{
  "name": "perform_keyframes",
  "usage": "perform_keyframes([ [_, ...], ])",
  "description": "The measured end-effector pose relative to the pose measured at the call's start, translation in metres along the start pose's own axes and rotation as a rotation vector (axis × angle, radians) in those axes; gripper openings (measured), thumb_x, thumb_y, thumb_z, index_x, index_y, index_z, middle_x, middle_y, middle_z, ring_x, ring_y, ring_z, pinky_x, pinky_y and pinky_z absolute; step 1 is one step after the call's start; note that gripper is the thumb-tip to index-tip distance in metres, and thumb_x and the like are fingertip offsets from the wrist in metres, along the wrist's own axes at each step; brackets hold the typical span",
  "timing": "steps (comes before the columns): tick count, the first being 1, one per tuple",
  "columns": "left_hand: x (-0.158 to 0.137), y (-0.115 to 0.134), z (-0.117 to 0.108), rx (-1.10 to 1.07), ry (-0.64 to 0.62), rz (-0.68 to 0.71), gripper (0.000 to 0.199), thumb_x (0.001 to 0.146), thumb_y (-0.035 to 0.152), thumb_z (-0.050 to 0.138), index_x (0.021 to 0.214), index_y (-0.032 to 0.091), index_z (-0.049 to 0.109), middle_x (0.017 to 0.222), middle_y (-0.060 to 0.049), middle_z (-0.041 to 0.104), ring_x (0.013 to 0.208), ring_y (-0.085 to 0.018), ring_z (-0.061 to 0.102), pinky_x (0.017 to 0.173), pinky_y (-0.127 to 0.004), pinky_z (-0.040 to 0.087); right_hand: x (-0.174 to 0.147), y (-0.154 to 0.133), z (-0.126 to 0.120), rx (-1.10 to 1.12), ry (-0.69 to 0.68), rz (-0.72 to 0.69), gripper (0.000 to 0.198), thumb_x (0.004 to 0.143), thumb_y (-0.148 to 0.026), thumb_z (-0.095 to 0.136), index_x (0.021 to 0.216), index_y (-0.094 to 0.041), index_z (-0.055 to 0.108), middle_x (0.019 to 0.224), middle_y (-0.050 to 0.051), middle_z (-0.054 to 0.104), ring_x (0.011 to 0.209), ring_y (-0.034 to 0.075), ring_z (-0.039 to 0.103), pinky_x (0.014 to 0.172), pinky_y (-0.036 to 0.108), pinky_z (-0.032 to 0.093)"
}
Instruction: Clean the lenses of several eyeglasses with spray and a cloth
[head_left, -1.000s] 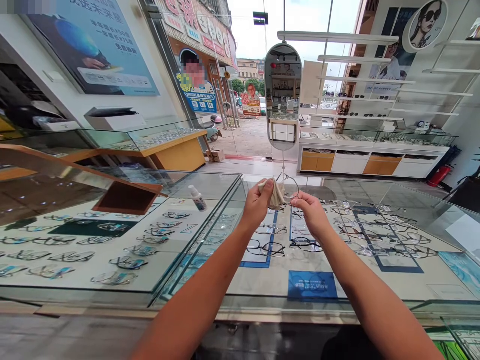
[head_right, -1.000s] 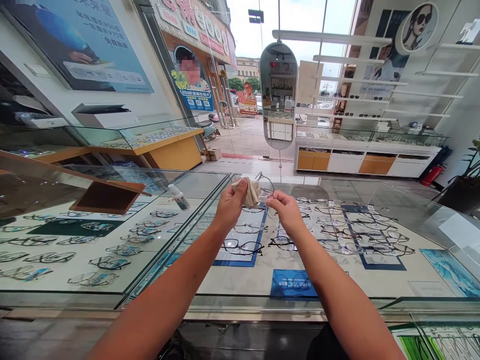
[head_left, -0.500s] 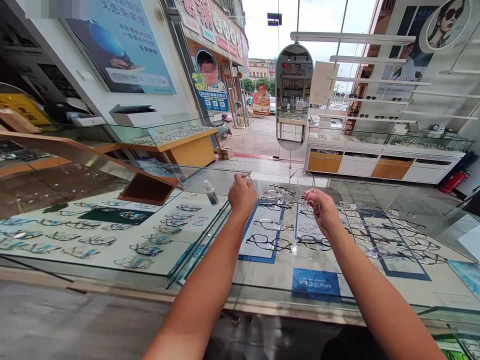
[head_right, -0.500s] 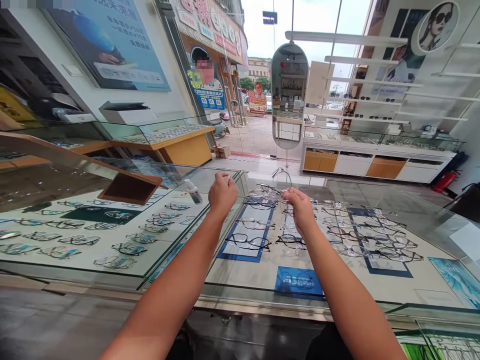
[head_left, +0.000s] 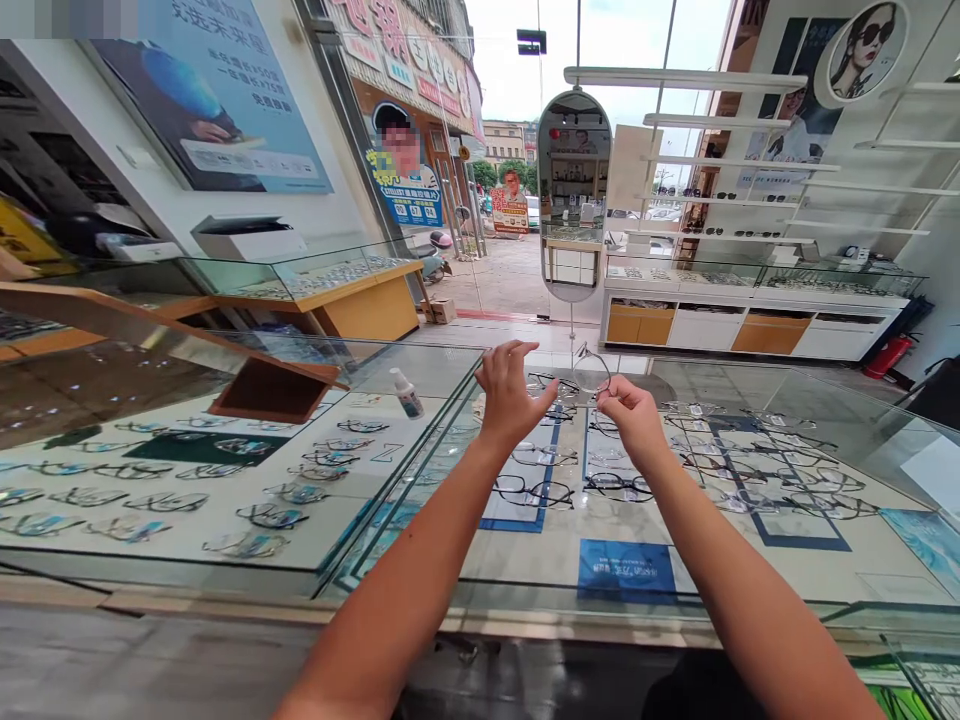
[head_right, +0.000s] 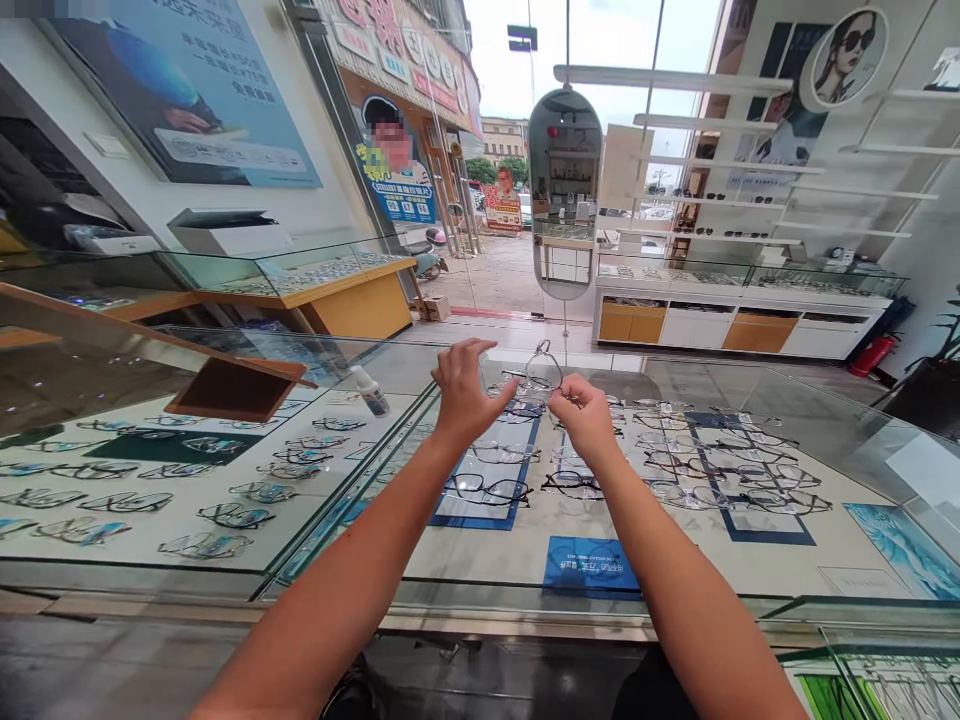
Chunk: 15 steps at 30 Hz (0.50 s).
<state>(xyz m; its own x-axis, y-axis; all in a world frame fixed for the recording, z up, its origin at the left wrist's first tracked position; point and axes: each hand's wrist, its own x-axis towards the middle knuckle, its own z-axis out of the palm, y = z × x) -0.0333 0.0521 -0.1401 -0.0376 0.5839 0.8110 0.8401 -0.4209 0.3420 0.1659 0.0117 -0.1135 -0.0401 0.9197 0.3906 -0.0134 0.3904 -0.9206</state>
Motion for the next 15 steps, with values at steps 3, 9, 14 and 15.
perform_keyframes([
  [3, -0.006, 0.012, 0.000, -0.070, 0.012, 0.219, 0.064, 0.088, 0.042, 0.077, 0.144, 0.024, 0.053, 0.148, -0.015, 0.060, 0.134, -0.036, 0.051, 0.110, -0.050, 0.037, -0.001, -0.001, 0.000, -0.084, 0.004, -0.071, 0.014, 0.066, -0.031, 0.062, 0.057, -0.024, 0.054, 0.076, -0.001, 0.055, 0.077, 0.018, 0.048, 0.080, 0.036, 0.039],
  [9, -0.007, 0.018, 0.000, -0.110, 0.091, 0.380, 0.062, 0.095, 0.048, 0.074, 0.149, 0.026, 0.053, 0.148, -0.013, 0.066, 0.136, -0.033, 0.055, 0.114, -0.047, 0.034, -0.003, -0.001, 0.003, -0.164, -0.017, -0.133, 0.014, 0.067, -0.031, 0.061, 0.057, -0.025, 0.052, 0.075, 0.000, 0.055, 0.082, 0.021, 0.052, 0.086, 0.039, 0.040],
  [14, -0.004, 0.018, -0.002, -0.137, 0.105, 0.400, 0.053, 0.096, 0.048, 0.073, 0.142, 0.026, 0.060, 0.137, -0.010, 0.074, 0.129, -0.031, 0.061, 0.111, -0.046, 0.037, -0.005, 0.000, 0.004, -0.207, -0.031, -0.145, 0.013, 0.066, -0.030, 0.060, 0.058, -0.025, 0.052, 0.075, 0.000, 0.058, 0.083, 0.022, 0.053, 0.087, 0.040, 0.040],
  [15, -0.004, 0.018, -0.002, -0.140, 0.110, 0.398, 0.051, 0.096, 0.048, 0.073, 0.141, 0.025, 0.061, 0.135, -0.010, 0.075, 0.128, -0.031, 0.062, 0.110, -0.046, 0.038, -0.005, 0.001, 0.004, -0.215, -0.031, -0.148, 0.013, 0.067, -0.030, 0.059, 0.058, -0.025, 0.052, 0.076, 0.000, 0.058, 0.083, 0.022, 0.053, 0.087, 0.040, 0.040],
])
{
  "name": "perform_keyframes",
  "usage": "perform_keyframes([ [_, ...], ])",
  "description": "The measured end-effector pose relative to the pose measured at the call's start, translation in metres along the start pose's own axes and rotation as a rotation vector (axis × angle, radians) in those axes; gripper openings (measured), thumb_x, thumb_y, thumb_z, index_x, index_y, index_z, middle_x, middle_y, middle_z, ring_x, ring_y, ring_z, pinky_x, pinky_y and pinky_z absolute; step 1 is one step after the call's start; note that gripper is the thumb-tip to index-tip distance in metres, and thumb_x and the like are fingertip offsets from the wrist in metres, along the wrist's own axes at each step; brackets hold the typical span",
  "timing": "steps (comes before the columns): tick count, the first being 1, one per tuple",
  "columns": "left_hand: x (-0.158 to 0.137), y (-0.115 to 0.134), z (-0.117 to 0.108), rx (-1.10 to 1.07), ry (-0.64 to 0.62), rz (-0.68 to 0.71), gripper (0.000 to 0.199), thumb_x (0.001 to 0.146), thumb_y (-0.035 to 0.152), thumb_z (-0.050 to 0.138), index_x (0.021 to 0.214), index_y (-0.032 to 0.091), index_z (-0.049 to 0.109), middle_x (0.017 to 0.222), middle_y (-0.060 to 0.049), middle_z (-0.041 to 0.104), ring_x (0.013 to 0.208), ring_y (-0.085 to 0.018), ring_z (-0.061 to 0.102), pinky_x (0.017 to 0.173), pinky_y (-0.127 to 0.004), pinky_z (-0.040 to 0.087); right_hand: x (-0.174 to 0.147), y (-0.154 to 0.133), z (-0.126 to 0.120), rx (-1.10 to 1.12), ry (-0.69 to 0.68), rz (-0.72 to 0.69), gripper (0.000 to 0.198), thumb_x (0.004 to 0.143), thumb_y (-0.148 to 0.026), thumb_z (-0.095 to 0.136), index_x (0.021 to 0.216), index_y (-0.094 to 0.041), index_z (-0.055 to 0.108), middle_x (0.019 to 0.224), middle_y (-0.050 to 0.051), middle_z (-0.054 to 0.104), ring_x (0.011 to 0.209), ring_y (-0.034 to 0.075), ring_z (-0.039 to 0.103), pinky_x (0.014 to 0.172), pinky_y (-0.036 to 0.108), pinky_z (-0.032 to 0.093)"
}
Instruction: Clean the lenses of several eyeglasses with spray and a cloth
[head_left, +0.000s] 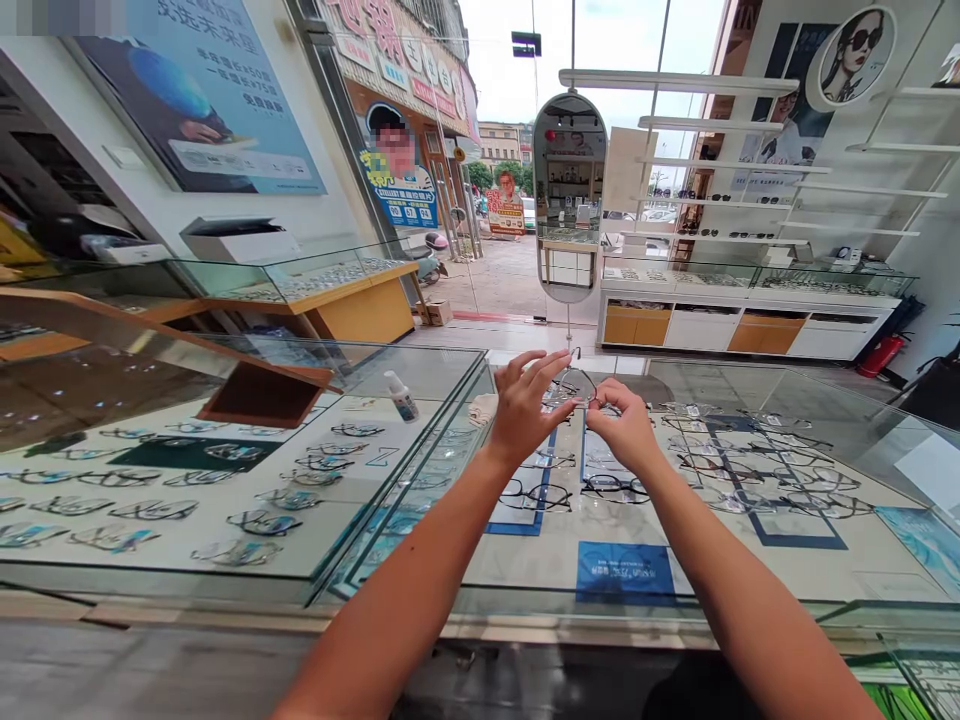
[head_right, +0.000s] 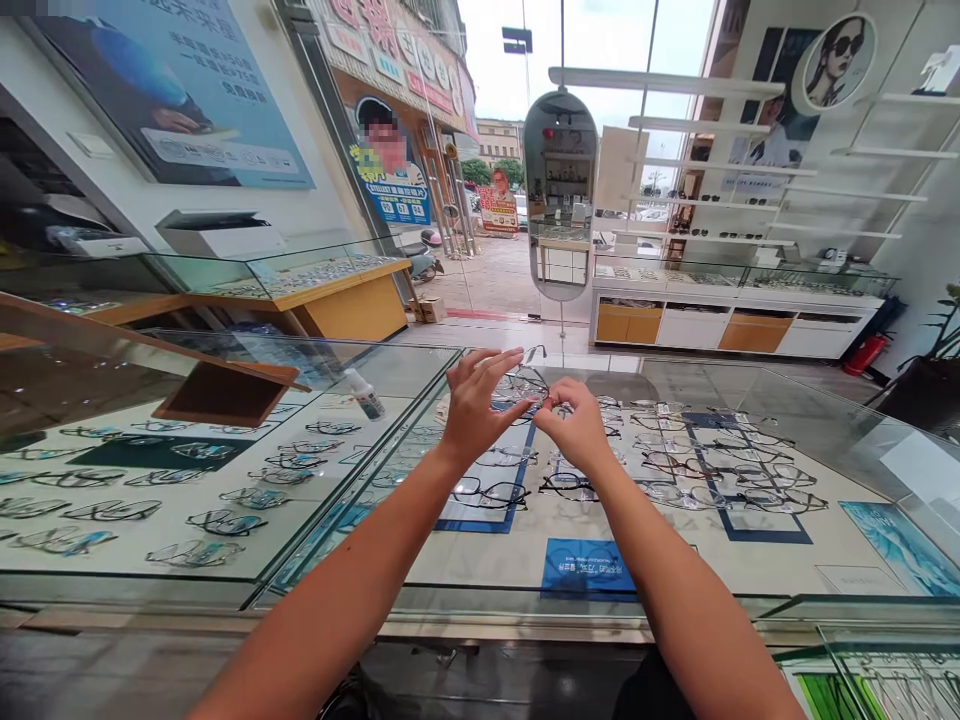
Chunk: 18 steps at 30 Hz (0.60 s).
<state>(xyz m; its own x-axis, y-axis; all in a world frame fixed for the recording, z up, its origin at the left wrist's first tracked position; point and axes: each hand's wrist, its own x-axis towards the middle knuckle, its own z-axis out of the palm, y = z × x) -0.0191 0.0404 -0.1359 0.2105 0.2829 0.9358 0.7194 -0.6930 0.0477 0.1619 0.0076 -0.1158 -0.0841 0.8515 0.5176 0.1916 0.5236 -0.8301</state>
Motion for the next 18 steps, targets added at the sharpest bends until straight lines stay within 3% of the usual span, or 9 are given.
perform_keyframes([
  [10, 0.0009, -0.0019, -0.0032, -0.008, -0.121, -0.120, 0.049, 0.092, 0.058, 0.075, 0.129, 0.026, 0.068, 0.135, -0.010, 0.076, 0.124, -0.032, 0.065, 0.109, -0.047, 0.041, -0.0006, 0.0000, -0.0003, -0.024, -0.020, 0.007, 0.014, 0.068, -0.028, 0.060, 0.058, -0.025, 0.051, 0.077, 0.000, 0.059, 0.084, 0.022, 0.053, 0.088, 0.039, 0.040],
  [18, 0.0009, -0.0046, -0.0022, 0.000, -0.070, -0.104, 0.045, 0.094, 0.058, 0.072, 0.126, 0.027, 0.069, 0.133, -0.008, 0.077, 0.123, -0.030, 0.066, 0.107, -0.046, 0.041, 0.0000, 0.0024, 0.0008, 0.021, 0.020, 0.057, 0.022, 0.076, -0.042, 0.068, 0.067, -0.024, 0.059, 0.080, 0.001, 0.062, 0.085, 0.022, 0.055, 0.087, 0.039, 0.042],
])
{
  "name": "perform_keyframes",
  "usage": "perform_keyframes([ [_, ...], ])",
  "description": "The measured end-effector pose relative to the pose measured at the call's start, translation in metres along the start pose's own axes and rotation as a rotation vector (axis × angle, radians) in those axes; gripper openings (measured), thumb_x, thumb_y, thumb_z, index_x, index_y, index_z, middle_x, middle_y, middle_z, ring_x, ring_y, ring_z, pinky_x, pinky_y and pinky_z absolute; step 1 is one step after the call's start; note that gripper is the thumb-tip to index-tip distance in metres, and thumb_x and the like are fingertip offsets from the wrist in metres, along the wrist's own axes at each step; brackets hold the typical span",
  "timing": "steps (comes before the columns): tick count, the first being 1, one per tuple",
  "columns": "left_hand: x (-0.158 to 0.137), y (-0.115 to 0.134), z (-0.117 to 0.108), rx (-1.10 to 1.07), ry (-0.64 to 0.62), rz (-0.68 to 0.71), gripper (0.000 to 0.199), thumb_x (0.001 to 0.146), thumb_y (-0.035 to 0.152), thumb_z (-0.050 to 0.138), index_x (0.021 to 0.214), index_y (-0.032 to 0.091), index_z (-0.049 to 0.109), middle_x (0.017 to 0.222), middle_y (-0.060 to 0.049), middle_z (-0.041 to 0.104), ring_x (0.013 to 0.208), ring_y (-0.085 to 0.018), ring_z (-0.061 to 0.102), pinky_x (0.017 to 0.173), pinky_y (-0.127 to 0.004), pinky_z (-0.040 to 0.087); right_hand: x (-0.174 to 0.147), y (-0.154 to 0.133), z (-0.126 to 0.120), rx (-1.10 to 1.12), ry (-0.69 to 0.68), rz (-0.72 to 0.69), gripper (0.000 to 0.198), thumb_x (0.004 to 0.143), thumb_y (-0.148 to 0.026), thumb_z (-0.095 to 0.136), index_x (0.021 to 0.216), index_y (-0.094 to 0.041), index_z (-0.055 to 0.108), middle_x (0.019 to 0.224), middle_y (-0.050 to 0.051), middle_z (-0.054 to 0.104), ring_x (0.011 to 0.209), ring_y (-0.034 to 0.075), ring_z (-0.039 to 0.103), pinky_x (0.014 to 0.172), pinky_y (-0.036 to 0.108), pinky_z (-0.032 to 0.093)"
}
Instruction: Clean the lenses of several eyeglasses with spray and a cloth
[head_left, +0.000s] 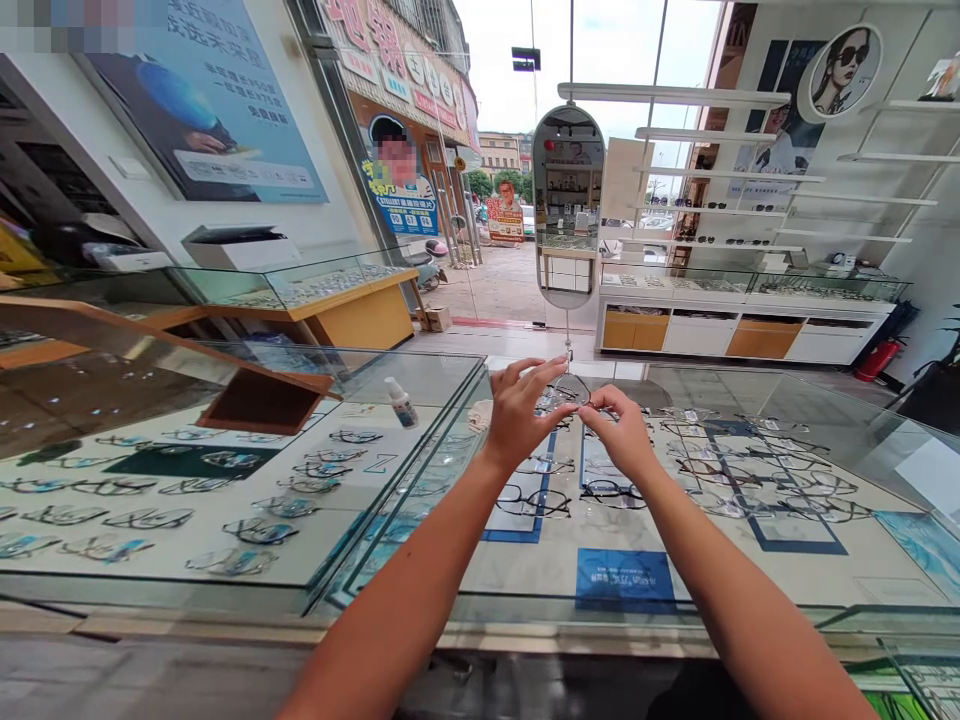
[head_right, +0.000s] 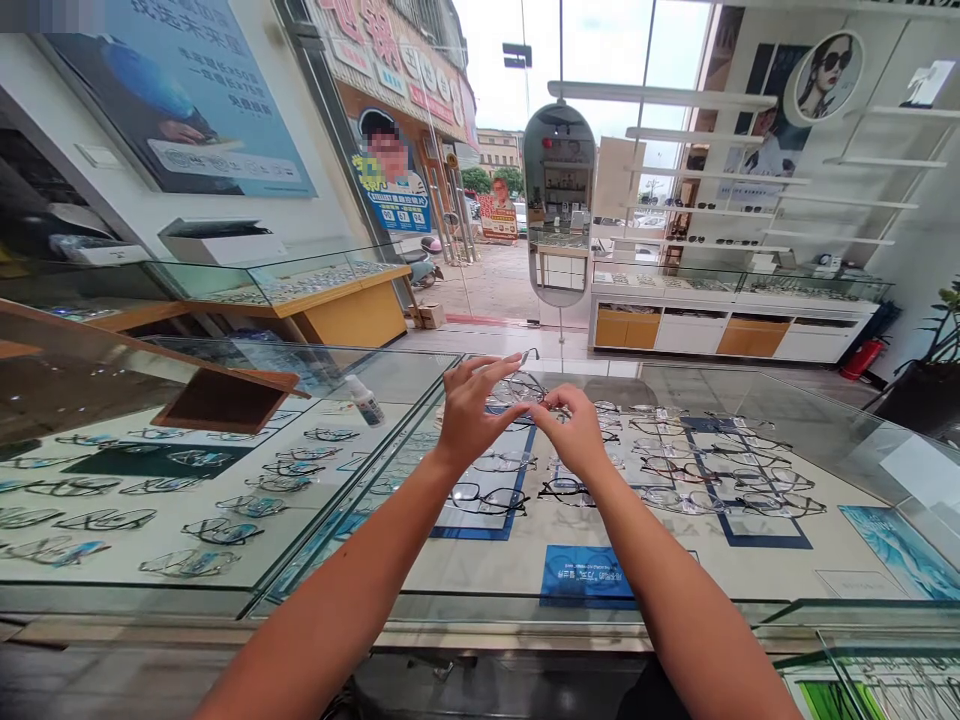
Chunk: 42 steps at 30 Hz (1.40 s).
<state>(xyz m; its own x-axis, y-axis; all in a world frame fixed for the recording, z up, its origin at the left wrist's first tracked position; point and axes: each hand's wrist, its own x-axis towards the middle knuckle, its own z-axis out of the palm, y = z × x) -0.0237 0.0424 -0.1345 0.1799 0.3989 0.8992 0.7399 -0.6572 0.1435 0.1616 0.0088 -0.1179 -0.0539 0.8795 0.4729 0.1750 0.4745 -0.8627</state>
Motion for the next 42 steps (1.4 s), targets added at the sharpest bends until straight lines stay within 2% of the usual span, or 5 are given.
perform_keyframes([
  [9, -0.002, -0.005, 0.001, 0.007, 0.122, 0.000, 0.048, 0.087, 0.058, 0.081, 0.120, 0.026, 0.067, 0.128, -0.008, 0.078, 0.120, -0.029, 0.068, 0.104, -0.045, 0.044, 0.011, 0.008, -0.014, 0.110, 0.393, 0.100, 0.021, 0.071, -0.037, 0.064, 0.061, -0.024, 0.051, 0.063, -0.004, 0.047, 0.066, 0.015, 0.042, 0.069, 0.033, 0.040],
  [18, 0.002, -0.011, -0.006, 0.002, 0.175, -0.168, 0.053, 0.081, 0.061, 0.084, 0.113, 0.025, 0.061, 0.123, -0.011, 0.073, 0.120, -0.031, 0.067, 0.106, -0.047, 0.046, 0.020, 0.013, -0.025, 0.113, 0.409, 0.084, 0.042, 0.076, -0.056, 0.071, 0.059, -0.026, 0.047, 0.058, -0.005, 0.039, 0.060, 0.014, 0.035, 0.061, 0.033, 0.035],
  [24, 0.008, -0.002, -0.010, -0.071, 0.319, -0.130, 0.056, 0.086, 0.067, 0.076, 0.114, 0.025, 0.053, 0.115, -0.010, 0.068, 0.114, -0.028, 0.067, 0.104, -0.047, 0.052, 0.011, 0.001, -0.026, -0.048, 0.397, -0.227, 0.032, 0.090, -0.056, 0.059, 0.084, -0.025, 0.059, 0.088, 0.004, 0.061, 0.085, 0.022, 0.056, 0.083, 0.039, 0.047],
  [29, 0.020, 0.011, -0.018, -0.098, 0.388, -0.105, 0.056, 0.089, 0.066, 0.074, 0.116, 0.025, 0.050, 0.110, -0.008, 0.067, 0.107, -0.026, 0.069, 0.097, -0.044, 0.055, 0.003, -0.022, -0.023, -0.369, 0.197, -0.539, 0.072, 0.082, -0.054, 0.075, 0.143, -0.028, 0.048, 0.140, 0.015, 0.062, 0.129, 0.035, 0.057, 0.112, 0.055, 0.043],
  [42, 0.117, 0.070, -0.070, -0.134, 0.414, -0.029, 0.059, 0.081, 0.059, 0.086, 0.117, 0.026, 0.053, 0.099, 0.000, 0.064, 0.095, -0.020, 0.068, 0.090, -0.039, 0.057, 0.030, -0.136, -0.079, -0.447, 0.201, -0.658, 0.042, 0.091, -0.055, 0.075, 0.124, -0.030, 0.069, 0.095, 0.001, 0.071, 0.092, 0.023, 0.066, 0.101, 0.048, 0.046],
])
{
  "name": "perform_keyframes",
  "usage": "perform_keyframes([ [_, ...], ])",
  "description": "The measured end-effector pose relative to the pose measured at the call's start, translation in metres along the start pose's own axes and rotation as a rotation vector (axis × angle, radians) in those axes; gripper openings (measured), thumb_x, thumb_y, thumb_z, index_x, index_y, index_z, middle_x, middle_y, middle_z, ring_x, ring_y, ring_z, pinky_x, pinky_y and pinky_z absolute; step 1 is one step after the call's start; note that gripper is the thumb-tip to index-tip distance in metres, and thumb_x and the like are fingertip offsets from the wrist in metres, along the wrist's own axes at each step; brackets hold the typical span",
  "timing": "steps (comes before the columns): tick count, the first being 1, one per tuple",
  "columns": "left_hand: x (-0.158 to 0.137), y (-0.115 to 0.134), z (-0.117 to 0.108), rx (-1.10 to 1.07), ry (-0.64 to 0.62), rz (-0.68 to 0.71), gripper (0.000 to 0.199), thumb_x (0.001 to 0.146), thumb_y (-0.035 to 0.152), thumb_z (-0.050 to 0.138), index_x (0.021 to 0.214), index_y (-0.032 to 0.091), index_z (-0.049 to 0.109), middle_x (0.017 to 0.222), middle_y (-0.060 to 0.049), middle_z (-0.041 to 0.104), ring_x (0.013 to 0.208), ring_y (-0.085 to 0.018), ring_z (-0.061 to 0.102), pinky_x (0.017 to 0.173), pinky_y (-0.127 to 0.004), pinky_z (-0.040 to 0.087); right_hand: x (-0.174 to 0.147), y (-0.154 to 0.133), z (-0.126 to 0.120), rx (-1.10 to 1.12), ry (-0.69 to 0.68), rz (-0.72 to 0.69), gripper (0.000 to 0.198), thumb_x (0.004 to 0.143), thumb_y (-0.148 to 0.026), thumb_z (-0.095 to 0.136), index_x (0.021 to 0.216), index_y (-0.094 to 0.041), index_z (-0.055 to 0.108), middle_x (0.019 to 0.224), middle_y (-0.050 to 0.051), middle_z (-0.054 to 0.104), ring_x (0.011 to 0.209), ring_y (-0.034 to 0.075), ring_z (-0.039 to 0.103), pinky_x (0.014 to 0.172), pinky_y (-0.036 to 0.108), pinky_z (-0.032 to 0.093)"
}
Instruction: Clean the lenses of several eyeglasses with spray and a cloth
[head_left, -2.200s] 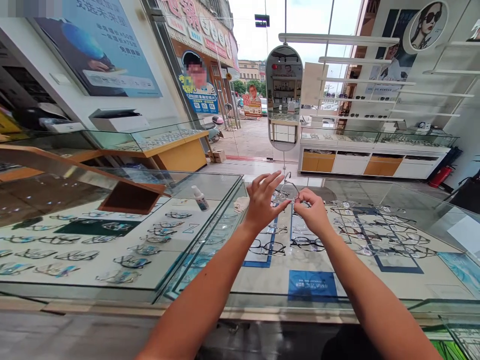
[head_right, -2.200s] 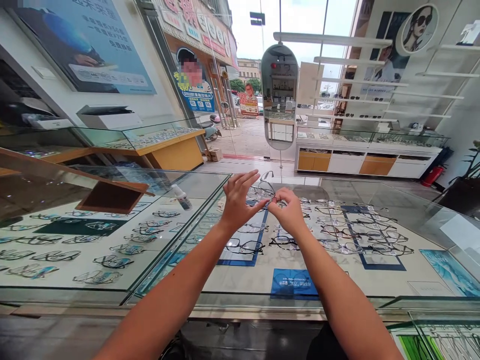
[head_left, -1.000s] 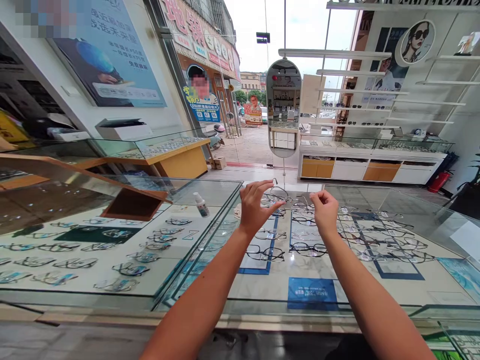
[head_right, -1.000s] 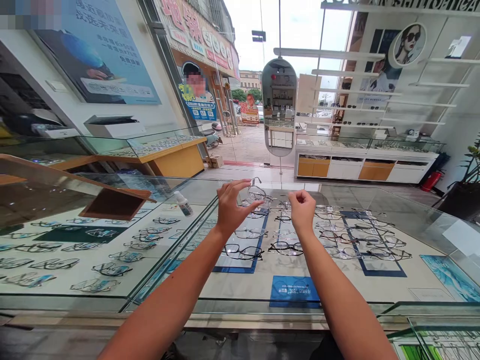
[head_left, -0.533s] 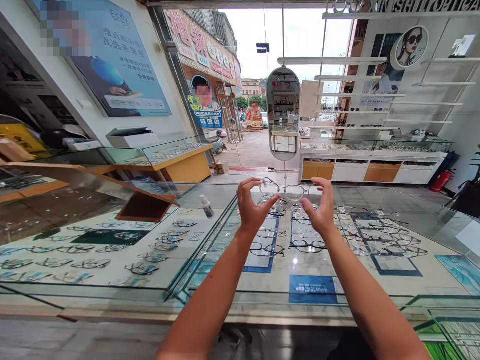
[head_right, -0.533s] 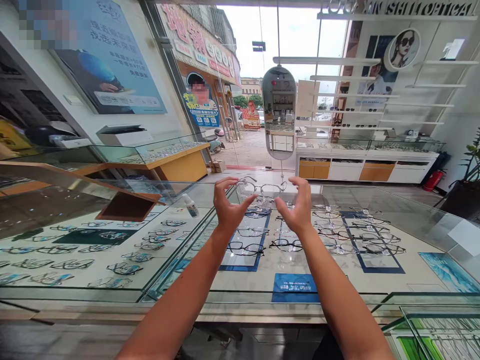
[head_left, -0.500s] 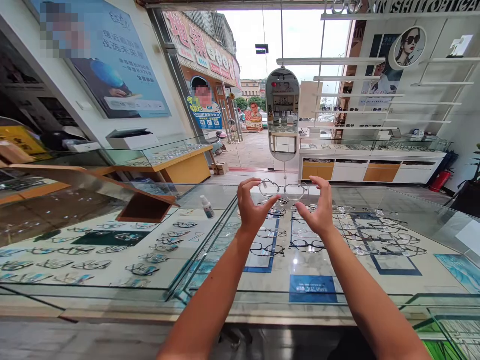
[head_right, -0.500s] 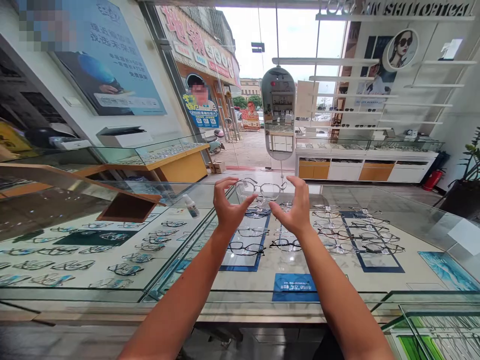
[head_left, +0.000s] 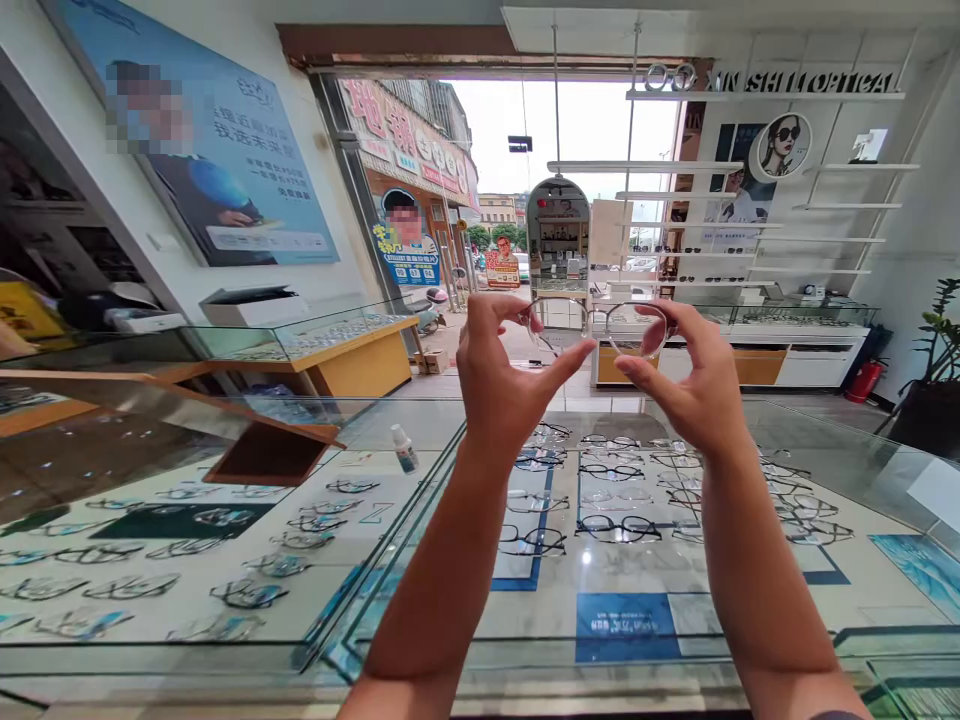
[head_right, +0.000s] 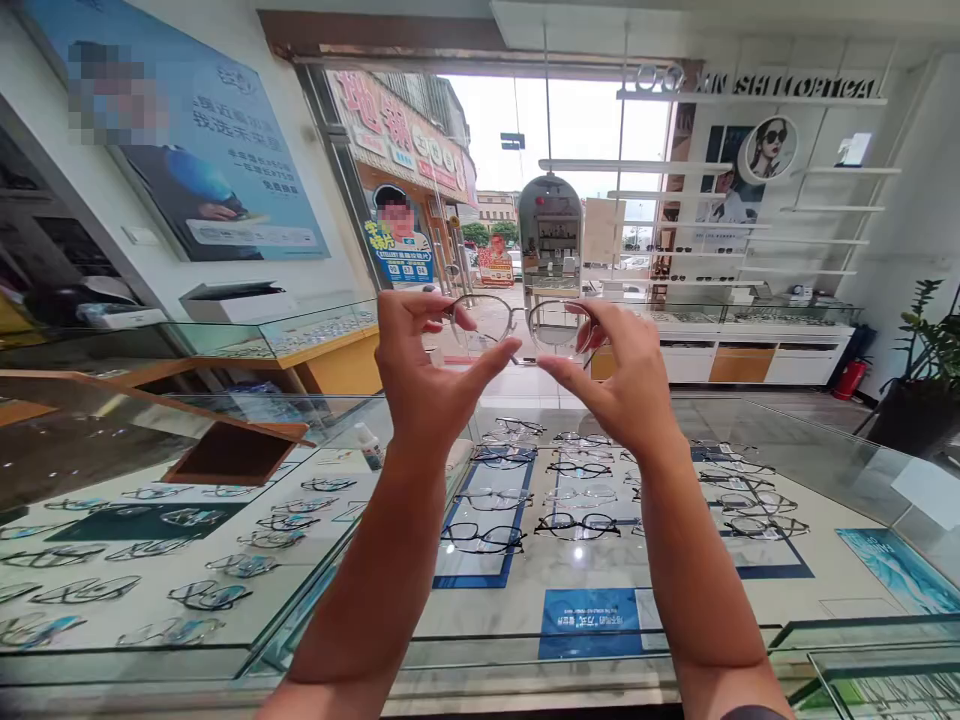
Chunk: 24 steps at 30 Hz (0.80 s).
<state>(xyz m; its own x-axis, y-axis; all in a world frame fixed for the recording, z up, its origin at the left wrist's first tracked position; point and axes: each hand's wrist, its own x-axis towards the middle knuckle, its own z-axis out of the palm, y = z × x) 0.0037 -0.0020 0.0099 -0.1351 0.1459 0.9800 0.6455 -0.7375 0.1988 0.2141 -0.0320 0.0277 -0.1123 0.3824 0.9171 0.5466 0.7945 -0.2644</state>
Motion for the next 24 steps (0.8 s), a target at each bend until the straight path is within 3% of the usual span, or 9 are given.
perform_keyframes([
  [12, 0.003, 0.013, -0.039, -0.136, -0.262, -0.066, 0.048, 0.081, 0.056, 0.087, 0.112, 0.025, 0.068, 0.097, -0.002, 0.073, 0.089, -0.019, 0.072, 0.082, -0.035, 0.062, -0.015, -0.014, -0.016, -0.065, 0.022, 0.060, 0.045, 0.092, -0.053, 0.076, 0.128, -0.030, 0.063, 0.100, 0.002, 0.071, 0.094, 0.022, 0.069, 0.092, 0.042, 0.056],
  [18, 0.007, 0.019, -0.047, -0.052, -0.270, -0.053, 0.045, 0.082, 0.055, 0.087, 0.118, 0.031, 0.072, 0.103, 0.000, 0.080, 0.092, -0.021, 0.076, 0.084, -0.035, 0.064, -0.017, -0.028, -0.025, -0.196, -0.075, 0.106, 0.046, 0.091, -0.052, 0.077, 0.129, -0.027, 0.067, 0.112, 0.007, 0.077, 0.104, 0.029, 0.073, 0.093, 0.048, 0.059],
  [24, 0.009, 0.026, -0.049, 0.029, -0.231, 0.022, 0.036, 0.081, 0.053, 0.088, 0.107, 0.030, 0.075, 0.095, 0.004, 0.082, 0.086, -0.019, 0.078, 0.078, -0.033, 0.064, -0.018, -0.034, -0.034, -0.280, -0.083, 0.032, 0.040, 0.094, -0.047, 0.074, 0.129, -0.027, 0.071, 0.122, 0.011, 0.078, 0.111, 0.033, 0.074, 0.100, 0.053, 0.058],
])
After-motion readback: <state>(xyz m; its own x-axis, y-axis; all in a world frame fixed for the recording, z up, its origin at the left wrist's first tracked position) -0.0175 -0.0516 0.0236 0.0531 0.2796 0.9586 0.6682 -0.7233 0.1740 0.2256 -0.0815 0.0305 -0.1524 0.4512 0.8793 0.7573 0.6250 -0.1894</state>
